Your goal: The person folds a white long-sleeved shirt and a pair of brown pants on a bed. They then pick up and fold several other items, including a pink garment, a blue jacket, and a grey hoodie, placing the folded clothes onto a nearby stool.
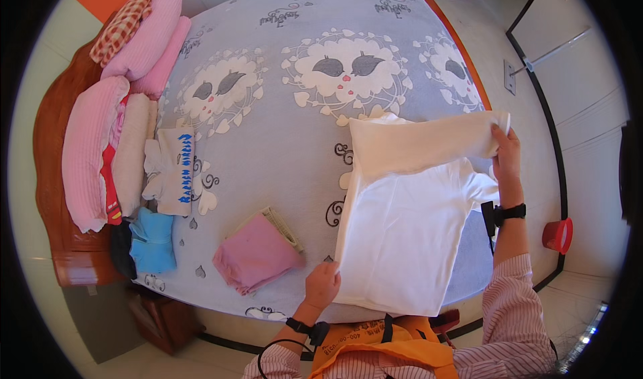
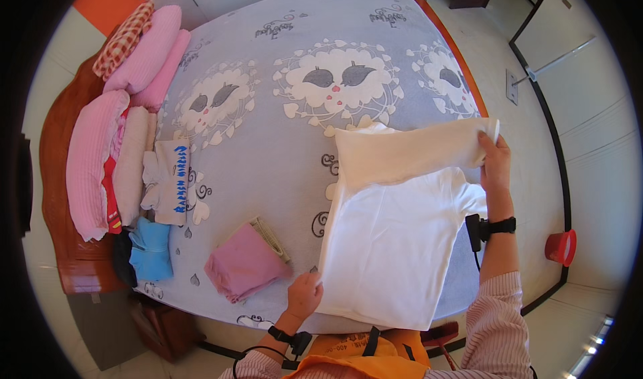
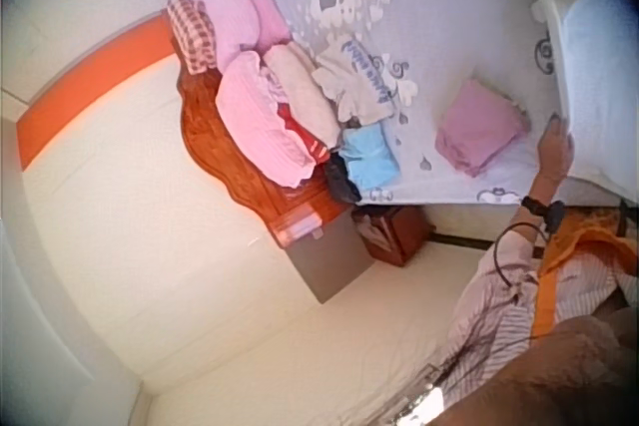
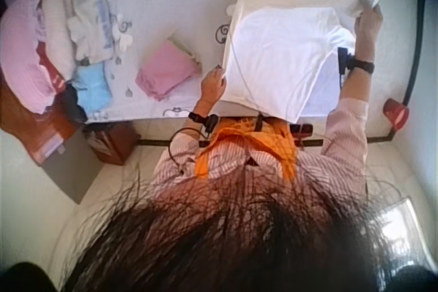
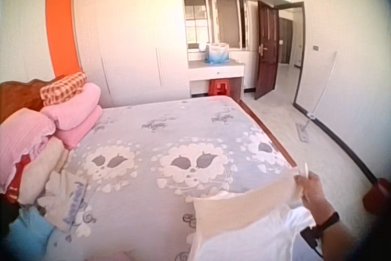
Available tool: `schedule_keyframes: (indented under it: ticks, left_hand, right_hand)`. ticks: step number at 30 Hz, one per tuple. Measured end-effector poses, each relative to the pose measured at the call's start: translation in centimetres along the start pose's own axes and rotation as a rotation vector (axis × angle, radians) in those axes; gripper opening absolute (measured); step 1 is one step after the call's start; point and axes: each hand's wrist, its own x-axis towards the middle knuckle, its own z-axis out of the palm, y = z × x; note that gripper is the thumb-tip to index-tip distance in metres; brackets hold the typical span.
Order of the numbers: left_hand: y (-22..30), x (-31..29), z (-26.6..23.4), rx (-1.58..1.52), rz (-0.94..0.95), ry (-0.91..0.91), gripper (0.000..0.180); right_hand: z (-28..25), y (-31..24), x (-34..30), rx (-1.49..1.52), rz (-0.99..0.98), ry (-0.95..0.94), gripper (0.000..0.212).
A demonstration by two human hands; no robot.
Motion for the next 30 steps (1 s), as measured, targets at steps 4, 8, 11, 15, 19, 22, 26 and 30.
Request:
schedule_keyframes:
  ticks: [4, 8, 11, 15, 19, 22, 26, 30]
  left_hand:
    - [2.7, -1.7, 3.9, -0.009, 0.118, -0.24, 0.033]
    - [3.4, -1.3, 8.3, -0.066, 0.105, -0.414, 0.036]
    - [4.5, 0.7, 9.5, -0.193, 0.079, -0.403, 0.034]
    - [5.6, 10.1, 8.3, -0.249, 0.17, -0.168, 0.032]
    - [7.4, 23.2, 8.6, -0.121, 0.358, -0.034, 0.035]
    - [6.5, 30.6, 10.1, -0.061, 0.48, -0.097, 0.039]
    - [6.3, 36.0, 12.3, 0.044, 0.371, -0.067, 0.042]
    - [7.5, 39.6, 12.6, 0.147, 0.15, -0.225, 0.039]
  right_hand:
    - [-8.5, 2.1, 0.1, 0.057, 0.005, 0.118, 0.03]
    - [-13.4, 4.5, -1.8, -0.024, 0.043, 0.229, 0.03]
    - [-16.4, 6.4, -3.5, -0.055, 0.11, 0.322, 0.032]
    - [-16.5, 9.1, -6.7, -0.031, 0.182, 0.354, 0.035]
    - [-16.5, 11.1, -9.5, -0.012, 0.226, 0.391, 0.039]
    - [-16.3, 11.9, -10.7, 0.033, 0.248, 0.348, 0.037]
    - [-16.8, 11.4, -11.7, 0.078, 0.236, 0.326, 0.03]
    - [-16.3, 9.4, -13.0, 0.018, 0.262, 0.2, 0.026]
